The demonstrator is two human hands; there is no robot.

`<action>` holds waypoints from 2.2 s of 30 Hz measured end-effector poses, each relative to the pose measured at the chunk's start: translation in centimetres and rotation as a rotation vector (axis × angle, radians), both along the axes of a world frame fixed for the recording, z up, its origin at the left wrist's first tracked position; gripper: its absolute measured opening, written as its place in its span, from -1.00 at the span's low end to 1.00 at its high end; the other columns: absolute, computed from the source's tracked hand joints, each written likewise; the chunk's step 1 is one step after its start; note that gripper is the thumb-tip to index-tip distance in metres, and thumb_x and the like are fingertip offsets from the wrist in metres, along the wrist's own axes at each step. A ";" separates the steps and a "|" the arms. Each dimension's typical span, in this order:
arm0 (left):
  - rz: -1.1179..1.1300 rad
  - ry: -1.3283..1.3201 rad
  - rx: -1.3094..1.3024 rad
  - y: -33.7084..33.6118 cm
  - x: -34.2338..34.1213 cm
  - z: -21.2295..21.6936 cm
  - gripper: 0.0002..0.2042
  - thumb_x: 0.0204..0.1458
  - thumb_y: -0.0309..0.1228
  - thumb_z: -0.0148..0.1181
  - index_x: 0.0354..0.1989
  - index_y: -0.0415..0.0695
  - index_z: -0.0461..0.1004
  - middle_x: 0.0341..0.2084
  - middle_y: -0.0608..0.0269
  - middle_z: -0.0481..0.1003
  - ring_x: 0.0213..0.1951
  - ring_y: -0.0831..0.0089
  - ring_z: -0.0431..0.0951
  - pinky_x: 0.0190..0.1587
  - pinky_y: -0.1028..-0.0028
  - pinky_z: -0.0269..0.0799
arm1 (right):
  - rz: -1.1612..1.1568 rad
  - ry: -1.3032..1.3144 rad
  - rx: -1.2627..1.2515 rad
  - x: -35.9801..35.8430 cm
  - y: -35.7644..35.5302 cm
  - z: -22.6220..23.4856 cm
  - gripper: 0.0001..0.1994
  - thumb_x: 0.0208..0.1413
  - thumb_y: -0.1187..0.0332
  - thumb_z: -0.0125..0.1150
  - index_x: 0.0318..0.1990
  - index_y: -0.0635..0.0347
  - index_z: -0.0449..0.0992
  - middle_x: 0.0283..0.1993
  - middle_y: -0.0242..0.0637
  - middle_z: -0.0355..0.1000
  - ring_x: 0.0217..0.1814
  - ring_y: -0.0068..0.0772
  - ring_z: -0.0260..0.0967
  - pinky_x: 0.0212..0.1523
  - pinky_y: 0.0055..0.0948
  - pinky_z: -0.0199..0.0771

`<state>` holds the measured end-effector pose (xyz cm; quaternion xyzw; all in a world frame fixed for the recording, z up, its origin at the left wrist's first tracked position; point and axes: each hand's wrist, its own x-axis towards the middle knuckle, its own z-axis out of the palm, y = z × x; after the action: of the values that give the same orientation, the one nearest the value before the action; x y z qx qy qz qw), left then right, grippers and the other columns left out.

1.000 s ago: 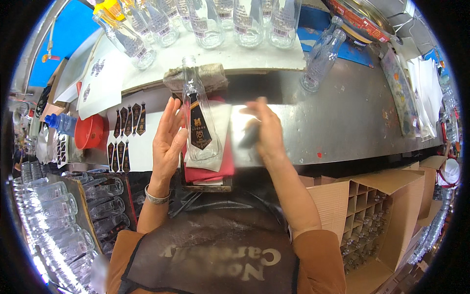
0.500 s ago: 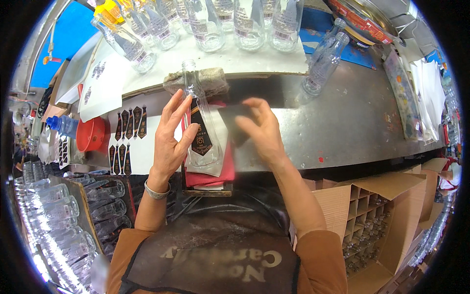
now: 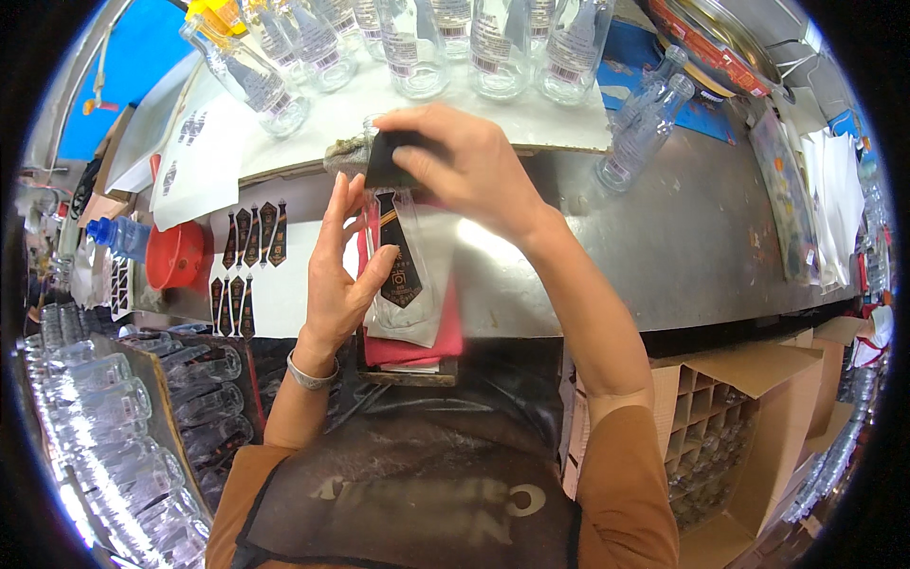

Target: The person repeatedly picks clear plastic bottles from a table, applies a rectangular label to each bottle using a small black card to smooth it, and places the labeled bottles into a cardboard box. The person also briefly handles a group of unlabeled bottles on the floor before returning to the labeling station.

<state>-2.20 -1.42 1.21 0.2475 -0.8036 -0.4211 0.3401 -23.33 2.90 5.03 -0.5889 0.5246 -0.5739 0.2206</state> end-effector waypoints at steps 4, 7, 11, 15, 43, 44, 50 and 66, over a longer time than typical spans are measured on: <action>0.001 0.008 -0.022 -0.1 0.0 -0.3 -0.13 0.00 -0.54 0.33 0.48 -0.31 -0.05 0.31 -0.17 0.27 0.29 0.06 0.36 0.31 0.24 0.26 | -0.113 0.418 -0.052 0.1 -1.2 0.0 -0.72 0.15 0.51 0.23 0.03 0.21 0.57 -0.17 -0.18 0.53 -0.19 -0.29 0.49 -0.11 -0.41 0.47; 0.006 0.012 0.001 -0.1 0.0 -0.2 -0.12 -0.01 -0.55 0.34 0.48 -0.31 -0.06 0.31 -0.16 0.27 0.29 0.08 0.37 0.30 0.25 0.28 | -0.011 0.486 -0.072 0.0 -1.4 2.0 -0.72 0.13 0.48 0.23 0.01 0.13 0.59 -0.25 -0.20 0.50 -0.24 -0.19 0.46 -0.19 -0.33 0.46; 0.006 0.023 0.010 0.0 -0.1 -0.3 -0.10 -0.01 -0.55 0.34 0.49 -0.30 -0.09 0.32 -0.16 0.27 0.29 0.11 0.36 0.28 0.27 0.31 | -0.117 0.611 -0.109 0.6 -2.1 2.1 -0.76 0.11 0.46 0.24 -0.05 0.11 0.59 -0.28 -0.25 0.49 -0.21 -0.15 0.46 -0.20 -0.29 0.47; 0.024 0.033 0.057 0.3 0.0 -0.1 -0.14 0.05 -0.56 0.29 0.50 -0.28 -0.10 0.34 -0.13 0.26 0.30 0.15 0.35 0.30 0.27 0.30 | -0.107 0.596 -0.266 1.0 -0.9 2.0 -0.72 0.02 0.54 0.28 -0.08 0.14 0.58 -0.23 -0.26 0.54 -0.20 -0.18 0.47 -0.17 -0.28 0.49; 0.103 0.112 0.641 -1.3 -3.8 -1.7 -0.52 0.42 -0.03 -0.25 -0.15 -0.22 0.44 -0.37 0.27 0.50 -0.36 0.59 0.48 -0.26 0.57 0.41 | -0.010 0.056 0.661 1.8 -0.2 -1.2 -0.34 0.26 -0.21 -0.04 -0.50 0.24 0.64 -0.50 -0.15 0.58 -0.41 -0.16 0.56 -0.24 -0.27 0.50; 0.097 0.115 0.620 -1.3 -3.8 -1.8 -0.52 0.42 -0.02 -0.25 -0.16 -0.21 0.44 -0.39 0.28 0.49 -0.37 0.60 0.46 -0.28 0.57 0.40 | -0.021 0.101 0.667 1.9 -0.4 -1.3 -0.34 0.25 -0.22 -0.05 -0.53 0.22 0.63 -0.52 -0.17 0.57 -0.43 -0.17 0.55 -0.25 -0.26 0.50; 0.105 0.147 0.648 -1.3 -3.9 -2.1 -0.52 0.42 -0.01 -0.26 -0.19 -0.18 0.44 -0.43 0.32 0.47 -0.42 0.63 0.43 -0.32 0.60 0.38 | -0.024 0.053 0.629 2.1 -0.4 -1.3 -0.34 0.26 -0.21 -0.04 -0.56 0.22 0.60 -0.56 -0.23 0.54 -0.44 -0.26 0.52 -0.25 -0.31 0.48; 0.018 0.201 0.789 -0.4 0.2 -1.2 -0.27 0.35 0.13 -0.22 0.39 -0.33 0.13 0.22 -0.03 0.38 0.22 0.27 0.43 0.21 0.31 0.37 | -0.110 -0.812 0.349 1.3 4.0 -3.6 -0.60 0.32 0.14 0.15 0.02 0.37 0.54 -0.16 -0.28 0.53 -0.14 -0.57 0.44 -0.09 -0.54 0.48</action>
<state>-2.04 -1.84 0.02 0.3236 -0.5408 -0.7162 0.2997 -22.02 6.90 1.47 -0.2411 0.5152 -0.6722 0.4740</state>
